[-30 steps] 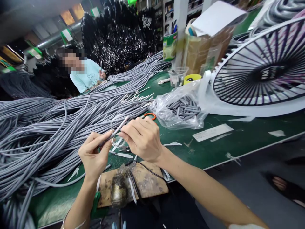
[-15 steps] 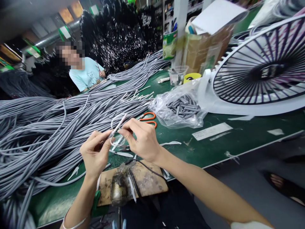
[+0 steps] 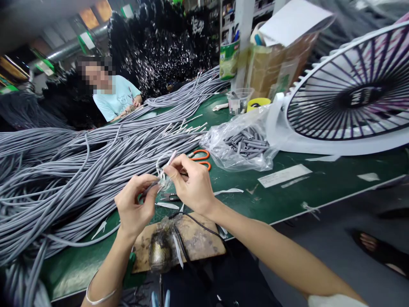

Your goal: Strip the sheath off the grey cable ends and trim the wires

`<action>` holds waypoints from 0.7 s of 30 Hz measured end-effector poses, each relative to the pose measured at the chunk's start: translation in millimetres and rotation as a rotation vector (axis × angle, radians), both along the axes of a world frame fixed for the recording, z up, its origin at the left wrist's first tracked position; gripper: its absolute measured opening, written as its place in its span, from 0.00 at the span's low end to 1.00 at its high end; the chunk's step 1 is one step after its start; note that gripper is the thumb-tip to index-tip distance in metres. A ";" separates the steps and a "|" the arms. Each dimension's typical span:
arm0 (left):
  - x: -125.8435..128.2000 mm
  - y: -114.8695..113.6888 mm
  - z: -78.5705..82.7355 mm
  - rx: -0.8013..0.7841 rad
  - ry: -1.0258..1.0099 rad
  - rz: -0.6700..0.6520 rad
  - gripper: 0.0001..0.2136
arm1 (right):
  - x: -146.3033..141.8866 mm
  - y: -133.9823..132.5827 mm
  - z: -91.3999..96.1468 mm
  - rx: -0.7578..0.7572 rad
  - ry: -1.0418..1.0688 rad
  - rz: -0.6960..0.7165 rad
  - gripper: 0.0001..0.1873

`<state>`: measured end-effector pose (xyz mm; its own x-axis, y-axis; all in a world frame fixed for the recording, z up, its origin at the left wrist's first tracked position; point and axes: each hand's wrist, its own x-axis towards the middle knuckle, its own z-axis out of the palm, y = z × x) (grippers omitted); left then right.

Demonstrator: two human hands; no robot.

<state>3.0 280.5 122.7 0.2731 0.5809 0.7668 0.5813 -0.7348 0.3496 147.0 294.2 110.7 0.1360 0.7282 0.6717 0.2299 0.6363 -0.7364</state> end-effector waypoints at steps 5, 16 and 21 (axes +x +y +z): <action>-5.1 5.2 0.9 0.076 0.259 -0.085 0.14 | 4.5 5.5 0.4 -0.097 0.070 0.041 0.13; -2.1 3.7 4.7 0.153 0.470 -0.143 0.15 | 11.8 21.9 4.0 -0.454 0.500 0.253 0.28; -0.9 1.7 -2.4 -0.128 0.070 -0.366 0.15 | 36.4 38.9 14.0 -0.521 0.850 0.194 0.28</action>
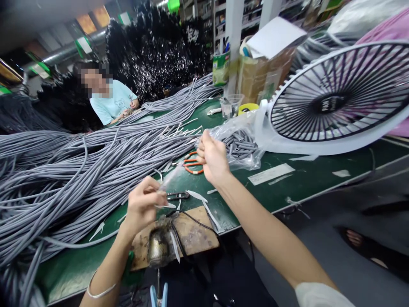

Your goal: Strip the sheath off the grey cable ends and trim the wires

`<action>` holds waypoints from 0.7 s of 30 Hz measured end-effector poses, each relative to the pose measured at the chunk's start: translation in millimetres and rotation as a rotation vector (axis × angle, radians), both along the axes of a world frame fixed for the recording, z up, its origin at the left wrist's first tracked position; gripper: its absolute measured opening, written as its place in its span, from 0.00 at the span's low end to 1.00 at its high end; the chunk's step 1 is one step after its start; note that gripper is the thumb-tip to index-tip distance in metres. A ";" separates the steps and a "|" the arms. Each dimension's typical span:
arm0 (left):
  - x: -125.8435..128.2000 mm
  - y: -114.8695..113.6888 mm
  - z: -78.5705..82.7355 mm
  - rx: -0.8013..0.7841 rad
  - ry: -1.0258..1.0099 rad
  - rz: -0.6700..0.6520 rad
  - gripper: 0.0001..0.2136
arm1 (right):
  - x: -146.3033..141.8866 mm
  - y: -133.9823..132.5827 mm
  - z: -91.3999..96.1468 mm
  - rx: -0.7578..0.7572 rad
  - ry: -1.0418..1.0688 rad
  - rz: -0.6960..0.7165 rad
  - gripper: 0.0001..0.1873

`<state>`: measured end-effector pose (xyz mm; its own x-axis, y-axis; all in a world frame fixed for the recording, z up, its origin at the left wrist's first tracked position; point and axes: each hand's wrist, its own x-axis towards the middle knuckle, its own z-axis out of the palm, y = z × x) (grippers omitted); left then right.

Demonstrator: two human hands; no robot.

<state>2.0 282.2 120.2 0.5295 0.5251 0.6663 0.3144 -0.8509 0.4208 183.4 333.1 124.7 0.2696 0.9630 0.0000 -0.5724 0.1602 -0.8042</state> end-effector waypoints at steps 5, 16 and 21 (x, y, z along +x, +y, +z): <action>-0.2 4.0 -2.9 -0.589 -0.496 -0.122 0.17 | -15.3 -10.7 -2.8 0.186 0.023 0.524 0.31; 4.5 2.2 -0.2 -1.024 -0.676 -0.343 0.23 | -23.3 -20.5 -10.2 0.408 0.057 0.853 0.34; 6.4 1.5 1.2 -1.092 -0.693 -0.425 0.24 | -22.8 -21.0 -10.0 0.408 0.071 0.893 0.34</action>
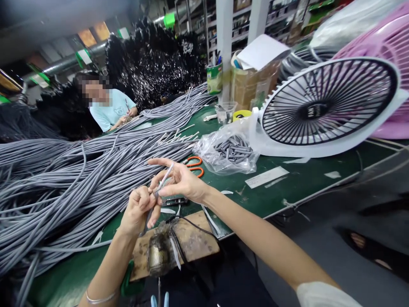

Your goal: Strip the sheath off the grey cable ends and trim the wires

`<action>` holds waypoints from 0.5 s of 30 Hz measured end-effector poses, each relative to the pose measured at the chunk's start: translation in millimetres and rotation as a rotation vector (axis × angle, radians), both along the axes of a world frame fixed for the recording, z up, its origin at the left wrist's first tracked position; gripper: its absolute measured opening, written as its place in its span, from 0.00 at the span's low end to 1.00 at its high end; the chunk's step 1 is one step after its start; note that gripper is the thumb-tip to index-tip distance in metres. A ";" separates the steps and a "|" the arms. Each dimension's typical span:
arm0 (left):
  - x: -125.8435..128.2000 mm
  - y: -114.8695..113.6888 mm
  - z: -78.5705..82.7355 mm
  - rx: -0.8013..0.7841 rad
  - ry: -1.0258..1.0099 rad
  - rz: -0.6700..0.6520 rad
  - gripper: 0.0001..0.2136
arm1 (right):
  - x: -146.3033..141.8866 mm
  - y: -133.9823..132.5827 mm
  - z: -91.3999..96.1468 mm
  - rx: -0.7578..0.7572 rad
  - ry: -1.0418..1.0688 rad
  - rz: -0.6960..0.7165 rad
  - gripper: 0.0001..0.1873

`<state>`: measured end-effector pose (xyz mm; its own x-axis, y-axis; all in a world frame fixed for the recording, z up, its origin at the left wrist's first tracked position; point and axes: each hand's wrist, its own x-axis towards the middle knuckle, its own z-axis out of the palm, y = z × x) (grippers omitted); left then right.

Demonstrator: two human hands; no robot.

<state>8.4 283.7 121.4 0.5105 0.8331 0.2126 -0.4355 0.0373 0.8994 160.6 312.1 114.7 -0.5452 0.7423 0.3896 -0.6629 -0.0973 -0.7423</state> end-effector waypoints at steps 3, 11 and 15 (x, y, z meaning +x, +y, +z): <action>1.1 -1.3 0.4 -0.040 0.007 -0.037 0.25 | 0.4 -0.6 -0.1 -0.030 -0.026 0.044 0.34; 1.5 -0.4 2.4 -0.048 -0.026 0.027 0.27 | -7.6 -1.9 2.1 -0.188 -0.102 -0.283 0.27; 4.0 -0.2 0.8 -0.034 -0.026 0.142 0.27 | -15.4 -0.7 -0.5 -0.193 -0.134 -0.454 0.24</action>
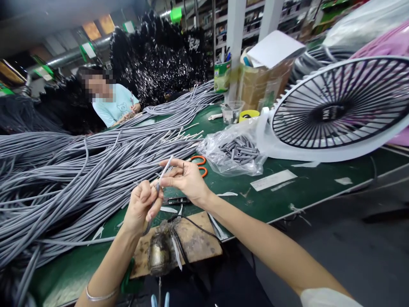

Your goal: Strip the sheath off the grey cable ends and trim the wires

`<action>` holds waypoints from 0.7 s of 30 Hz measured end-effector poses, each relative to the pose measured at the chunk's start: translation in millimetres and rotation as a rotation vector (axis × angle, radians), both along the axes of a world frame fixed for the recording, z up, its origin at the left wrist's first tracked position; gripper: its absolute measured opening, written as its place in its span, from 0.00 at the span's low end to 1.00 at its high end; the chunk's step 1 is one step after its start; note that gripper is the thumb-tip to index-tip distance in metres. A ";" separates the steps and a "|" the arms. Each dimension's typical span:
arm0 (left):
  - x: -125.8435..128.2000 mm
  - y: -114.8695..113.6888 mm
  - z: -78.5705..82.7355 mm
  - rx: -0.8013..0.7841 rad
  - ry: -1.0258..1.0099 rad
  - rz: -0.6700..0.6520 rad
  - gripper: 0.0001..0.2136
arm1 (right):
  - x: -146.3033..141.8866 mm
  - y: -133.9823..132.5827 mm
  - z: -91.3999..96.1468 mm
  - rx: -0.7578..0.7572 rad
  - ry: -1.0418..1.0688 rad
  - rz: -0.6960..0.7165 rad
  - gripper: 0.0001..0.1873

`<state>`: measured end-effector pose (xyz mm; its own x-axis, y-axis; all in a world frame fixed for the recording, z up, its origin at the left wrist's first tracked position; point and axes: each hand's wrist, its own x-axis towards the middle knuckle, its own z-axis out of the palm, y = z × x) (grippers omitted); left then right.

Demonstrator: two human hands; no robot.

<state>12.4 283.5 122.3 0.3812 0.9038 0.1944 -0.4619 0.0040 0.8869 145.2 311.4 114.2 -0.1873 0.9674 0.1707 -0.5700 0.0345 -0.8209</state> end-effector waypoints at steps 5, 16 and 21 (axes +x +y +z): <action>1.4 0.7 0.8 -0.023 -0.035 0.194 0.26 | -4.1 -3.3 1.0 0.053 -0.115 -0.201 0.26; -15.0 3.8 8.3 -0.014 -0.061 0.323 0.13 | -0.1 -6.4 0.4 0.105 -0.259 -0.115 0.22; -14.7 3.9 9.7 -0.002 -0.015 0.219 0.15 | 1.0 -2.5 -2.5 0.060 -0.270 -0.094 0.21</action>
